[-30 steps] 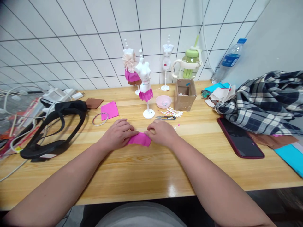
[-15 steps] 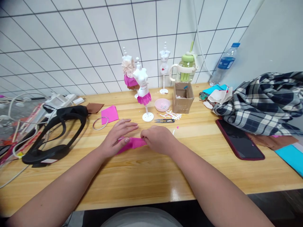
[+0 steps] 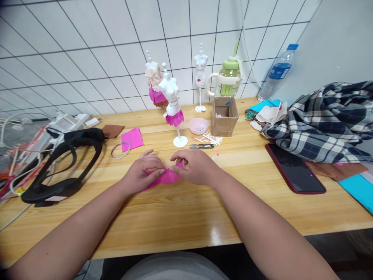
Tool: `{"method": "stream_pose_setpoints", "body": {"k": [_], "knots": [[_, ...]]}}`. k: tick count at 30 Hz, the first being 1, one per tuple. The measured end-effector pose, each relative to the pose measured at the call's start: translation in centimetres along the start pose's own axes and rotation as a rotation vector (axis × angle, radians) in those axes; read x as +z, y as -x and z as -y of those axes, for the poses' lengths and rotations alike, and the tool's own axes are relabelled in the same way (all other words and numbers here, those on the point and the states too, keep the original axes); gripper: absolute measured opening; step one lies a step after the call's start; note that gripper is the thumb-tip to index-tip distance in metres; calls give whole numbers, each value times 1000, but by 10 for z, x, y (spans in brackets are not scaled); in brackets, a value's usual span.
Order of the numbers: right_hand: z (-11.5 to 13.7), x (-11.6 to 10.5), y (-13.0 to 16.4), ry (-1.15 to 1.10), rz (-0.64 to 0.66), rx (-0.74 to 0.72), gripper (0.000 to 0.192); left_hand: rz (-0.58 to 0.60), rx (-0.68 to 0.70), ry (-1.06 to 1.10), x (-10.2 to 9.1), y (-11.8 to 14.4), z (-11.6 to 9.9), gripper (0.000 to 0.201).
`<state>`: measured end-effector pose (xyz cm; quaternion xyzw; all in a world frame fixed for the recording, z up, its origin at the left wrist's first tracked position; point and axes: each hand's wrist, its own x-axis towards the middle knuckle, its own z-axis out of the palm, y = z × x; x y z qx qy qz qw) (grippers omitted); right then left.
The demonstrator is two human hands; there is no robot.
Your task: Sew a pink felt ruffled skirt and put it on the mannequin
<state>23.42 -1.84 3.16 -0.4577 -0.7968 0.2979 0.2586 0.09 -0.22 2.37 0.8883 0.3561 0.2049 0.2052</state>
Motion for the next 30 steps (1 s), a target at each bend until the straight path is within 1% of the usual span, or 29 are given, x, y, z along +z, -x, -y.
{"method": "stream_pose_setpoints", "body": {"k": [2,4,10,15,18,20,22,25,28,30], "knots": [[-3,2,-2,-73,19,83,20,-19,5,-17,1,0,0,22],[-5,3,-4,-97,32,126,13,-26,2,-23,1,1,1,22],[-7,-1,-5,-81,-18,136,10,-29,-57,-6,0,2,4,19],[-6,-2,-6,-129,-28,150,8,-44,-59,4,-1,2,2,20],[-8,-5,-6,-219,-23,196,10,-32,-93,95,-2,3,3,22],[-11,-8,-6,-301,-41,217,13,-3,-120,183,-3,4,7,31],[-14,-10,-7,-383,-74,223,14,15,-138,224,-2,5,11,38],[-20,-12,-8,-456,-124,235,14,-8,-160,241,1,5,15,36],[-24,-13,-10,-465,-163,248,15,-44,-193,267,4,4,18,30],[-25,-13,-10,-479,-176,262,15,-93,-206,224,4,3,19,26]]}}
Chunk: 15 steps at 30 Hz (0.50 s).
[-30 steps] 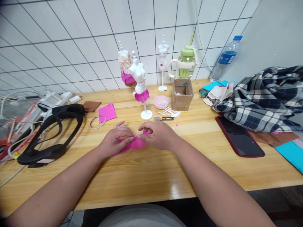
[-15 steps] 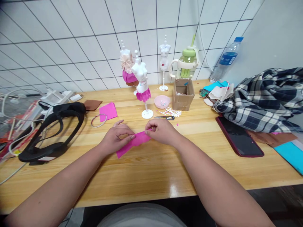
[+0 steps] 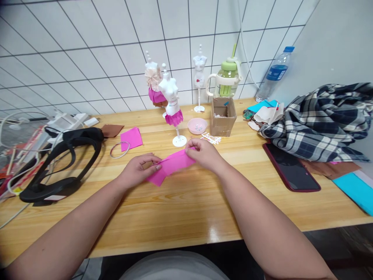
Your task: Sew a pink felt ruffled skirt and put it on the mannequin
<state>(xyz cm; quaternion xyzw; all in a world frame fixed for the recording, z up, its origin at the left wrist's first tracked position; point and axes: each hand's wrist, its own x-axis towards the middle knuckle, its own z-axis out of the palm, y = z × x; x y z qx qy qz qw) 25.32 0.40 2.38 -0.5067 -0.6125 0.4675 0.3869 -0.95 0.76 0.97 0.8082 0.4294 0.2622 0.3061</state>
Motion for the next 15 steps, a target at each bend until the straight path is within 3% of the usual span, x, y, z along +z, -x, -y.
{"method": "stream_pose_setpoints", "body": {"k": [4,9,13,15], "knots": [[0,1,-1,-92,-13,72,16,-140,74,-162,-1,-2,3,22],[1,1,0,-223,-17,180,16,-327,132,-122,-4,2,7,22],[-1,-3,-1,-234,62,292,15,-304,327,-151,-9,4,7,15],[-2,-4,-1,-91,39,233,10,-281,382,-154,-11,3,6,15]]}}
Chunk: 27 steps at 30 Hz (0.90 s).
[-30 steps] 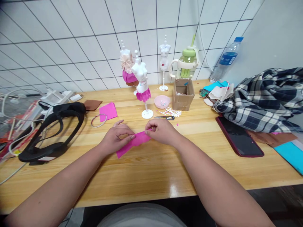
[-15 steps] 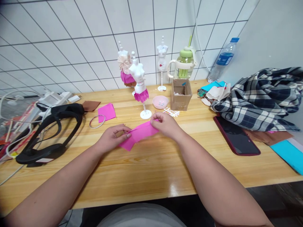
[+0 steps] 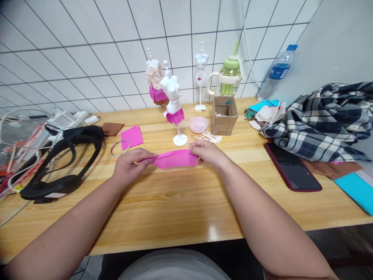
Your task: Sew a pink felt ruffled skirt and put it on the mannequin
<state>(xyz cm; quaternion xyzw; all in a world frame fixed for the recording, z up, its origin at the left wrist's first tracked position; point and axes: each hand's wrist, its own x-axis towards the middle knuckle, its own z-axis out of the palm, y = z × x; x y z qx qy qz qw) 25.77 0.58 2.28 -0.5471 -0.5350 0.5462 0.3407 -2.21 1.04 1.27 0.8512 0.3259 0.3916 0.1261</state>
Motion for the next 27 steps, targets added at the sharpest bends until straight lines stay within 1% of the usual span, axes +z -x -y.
{"method": "stream_pose_setpoints", "body": {"k": [1,3,4,5,7,9,12,16,18,20,21,23,24,27], "knots": [[0,1,1,88,-44,-84,16,22,26,7,-1,-1,-1,16],[2,6,4,223,-89,-293,39,95,93,23,-1,-2,-3,18],[3,9,7,255,-53,-378,44,131,126,31,-1,-3,-4,19],[4,13,9,272,27,-415,39,161,152,37,-1,-3,-6,20],[6,21,13,321,151,-399,30,183,178,40,0,-4,-9,20],[5,26,14,373,194,-353,28,183,175,37,1,-4,-10,20],[2,27,11,416,176,-337,18,210,130,23,1,-3,-9,20],[2,25,9,431,145,-313,14,267,81,-50,-5,-5,-5,23],[3,25,11,464,133,-318,11,312,60,-39,-9,-6,-6,34],[4,27,13,492,128,-340,11,381,10,40,-11,-7,-10,50],[4,28,14,500,134,-351,11,410,-32,79,-10,-7,-13,55],[5,31,16,513,149,-367,12,428,-137,92,-6,-8,-19,58],[5,32,17,522,153,-373,12,428,-185,68,-4,-8,-22,53],[5,33,18,538,153,-391,12,430,-271,-1,3,-9,-26,24]]}}
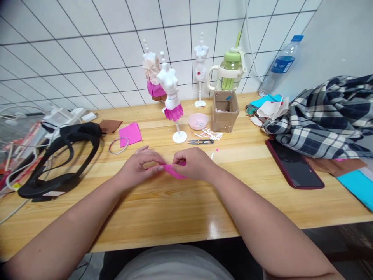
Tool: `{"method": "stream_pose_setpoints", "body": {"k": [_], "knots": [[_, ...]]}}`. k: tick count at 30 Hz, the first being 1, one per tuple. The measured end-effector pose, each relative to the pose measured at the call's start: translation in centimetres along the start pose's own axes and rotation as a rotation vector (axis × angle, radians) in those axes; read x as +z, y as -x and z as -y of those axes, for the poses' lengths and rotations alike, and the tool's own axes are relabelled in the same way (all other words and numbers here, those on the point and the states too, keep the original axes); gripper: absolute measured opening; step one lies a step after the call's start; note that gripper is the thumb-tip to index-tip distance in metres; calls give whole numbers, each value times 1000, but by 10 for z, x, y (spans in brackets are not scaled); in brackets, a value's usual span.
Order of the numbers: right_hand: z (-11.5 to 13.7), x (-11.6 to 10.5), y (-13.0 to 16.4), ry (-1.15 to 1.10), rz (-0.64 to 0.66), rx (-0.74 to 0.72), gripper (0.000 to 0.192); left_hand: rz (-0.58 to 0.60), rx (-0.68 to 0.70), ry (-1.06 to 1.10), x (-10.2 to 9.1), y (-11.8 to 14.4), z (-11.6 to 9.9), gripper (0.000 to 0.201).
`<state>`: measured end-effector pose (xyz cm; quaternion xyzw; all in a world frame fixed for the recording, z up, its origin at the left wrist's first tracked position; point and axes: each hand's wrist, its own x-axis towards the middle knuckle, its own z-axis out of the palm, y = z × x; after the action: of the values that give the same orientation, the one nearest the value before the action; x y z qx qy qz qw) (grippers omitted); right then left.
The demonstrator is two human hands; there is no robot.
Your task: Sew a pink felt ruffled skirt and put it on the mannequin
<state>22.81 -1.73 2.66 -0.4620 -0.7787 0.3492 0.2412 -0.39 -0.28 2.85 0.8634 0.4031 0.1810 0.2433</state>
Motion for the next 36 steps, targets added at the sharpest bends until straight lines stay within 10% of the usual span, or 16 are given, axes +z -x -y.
{"method": "stream_pose_setpoints", "body": {"k": [36], "knots": [[-18,-9,-3,4,29,65,16,71,-280,496,2,-2,20,32]]}}
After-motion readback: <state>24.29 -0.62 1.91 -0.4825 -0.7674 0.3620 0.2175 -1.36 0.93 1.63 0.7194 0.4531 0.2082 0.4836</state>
